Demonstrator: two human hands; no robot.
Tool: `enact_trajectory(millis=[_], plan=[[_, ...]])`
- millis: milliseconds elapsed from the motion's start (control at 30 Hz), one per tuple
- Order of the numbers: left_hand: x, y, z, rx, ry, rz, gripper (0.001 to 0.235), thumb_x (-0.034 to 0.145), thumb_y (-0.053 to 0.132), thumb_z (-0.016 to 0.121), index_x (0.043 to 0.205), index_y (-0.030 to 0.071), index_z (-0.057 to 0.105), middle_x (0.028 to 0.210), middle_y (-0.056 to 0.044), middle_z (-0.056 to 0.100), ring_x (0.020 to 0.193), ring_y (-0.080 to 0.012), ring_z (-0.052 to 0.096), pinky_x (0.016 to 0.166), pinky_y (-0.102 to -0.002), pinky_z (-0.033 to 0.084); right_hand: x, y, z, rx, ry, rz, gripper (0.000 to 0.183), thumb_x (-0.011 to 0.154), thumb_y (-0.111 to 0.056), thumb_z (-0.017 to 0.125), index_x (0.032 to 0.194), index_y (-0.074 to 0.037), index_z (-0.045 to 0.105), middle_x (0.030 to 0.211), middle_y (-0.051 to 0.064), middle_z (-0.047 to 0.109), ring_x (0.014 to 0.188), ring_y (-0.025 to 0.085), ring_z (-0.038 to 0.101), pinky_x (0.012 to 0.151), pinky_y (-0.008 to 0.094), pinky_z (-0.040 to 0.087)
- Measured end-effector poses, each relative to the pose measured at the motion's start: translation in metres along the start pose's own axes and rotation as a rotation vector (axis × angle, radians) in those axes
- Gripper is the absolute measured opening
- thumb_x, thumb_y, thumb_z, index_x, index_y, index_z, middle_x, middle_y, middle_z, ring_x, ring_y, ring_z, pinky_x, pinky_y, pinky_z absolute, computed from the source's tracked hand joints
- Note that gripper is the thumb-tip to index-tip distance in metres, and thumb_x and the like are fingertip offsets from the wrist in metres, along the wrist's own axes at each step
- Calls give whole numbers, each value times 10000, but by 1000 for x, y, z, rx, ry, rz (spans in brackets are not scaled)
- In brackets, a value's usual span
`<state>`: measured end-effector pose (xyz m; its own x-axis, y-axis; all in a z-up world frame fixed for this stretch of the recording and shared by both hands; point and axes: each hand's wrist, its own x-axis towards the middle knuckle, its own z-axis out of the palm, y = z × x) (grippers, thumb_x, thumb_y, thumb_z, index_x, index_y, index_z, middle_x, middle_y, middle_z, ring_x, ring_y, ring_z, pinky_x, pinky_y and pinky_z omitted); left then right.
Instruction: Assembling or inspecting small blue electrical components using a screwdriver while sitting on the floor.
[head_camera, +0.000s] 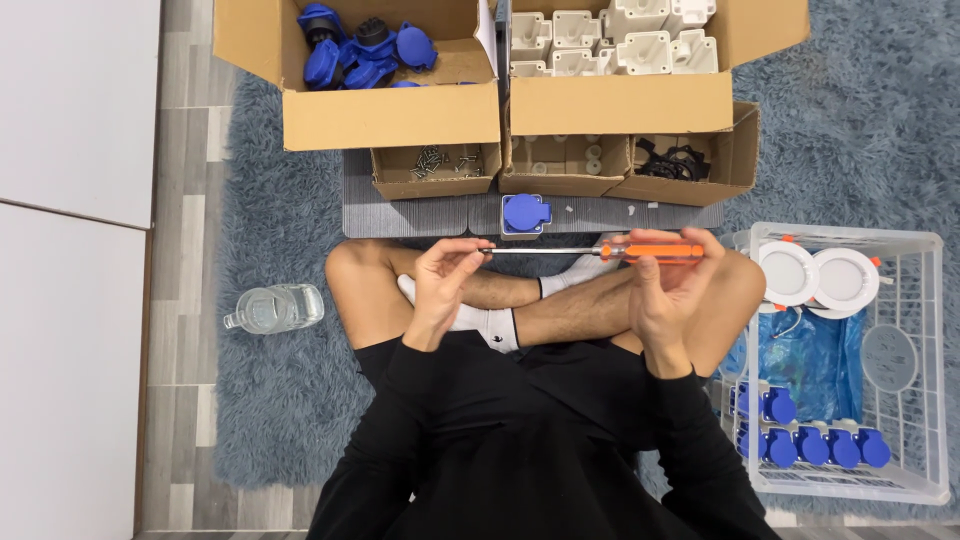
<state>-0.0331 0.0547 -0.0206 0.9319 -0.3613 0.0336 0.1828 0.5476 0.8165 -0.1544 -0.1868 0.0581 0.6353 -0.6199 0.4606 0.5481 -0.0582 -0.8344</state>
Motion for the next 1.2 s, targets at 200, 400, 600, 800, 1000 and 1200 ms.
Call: enact_trajectory(millis=[200,400,600,800,1000,1200], plan=[[8,73,46,675,-229,428,381,845,131,978,1190,84,824,1253,-143,779,1219,-313,737,1071,-429,590,3,-4,7,-157,-195,15,689,1039,33,714,1580,-153,331,1180,323,724,1021,446,794,862,494,674],[-11,73,84,902,-382,598,572,896,177,924,1426,115,721,1295,-108,756,1145,-317,774,985,-437,647,-11,31,24,-250,-371,-111,740,880,91,874,1510,57,487,1095,318,792,878,384,822,757,482,664],[-10,77,88,1105,-364,700,632,951,100,843,1547,117,636,1197,-93,712,1019,-298,778,853,-423,682,-16,32,54,-521,-314,-285,730,789,-192,1026,1420,5,716,1253,188,804,1044,341,807,874,426,660],[5,97,81,991,-315,731,621,976,83,837,1556,112,617,1204,-166,686,1035,-388,761,813,-481,676,23,21,50,-465,-487,-247,567,981,-201,858,1459,20,649,1240,192,776,1066,363,778,929,489,616],[19,144,66,920,-201,808,702,1000,-14,830,1618,50,504,1247,-228,608,1100,-385,702,851,-437,669,29,72,39,-575,-491,-406,565,892,-190,957,1371,-2,723,1378,212,710,1231,439,685,1079,549,527],[37,148,59,712,-116,759,735,1053,-115,752,1637,-13,317,1382,-293,602,1162,-431,757,890,-496,704,22,115,31,-505,-507,-434,609,861,-163,981,1395,-30,721,1397,257,685,1228,475,694,1046,567,553]])
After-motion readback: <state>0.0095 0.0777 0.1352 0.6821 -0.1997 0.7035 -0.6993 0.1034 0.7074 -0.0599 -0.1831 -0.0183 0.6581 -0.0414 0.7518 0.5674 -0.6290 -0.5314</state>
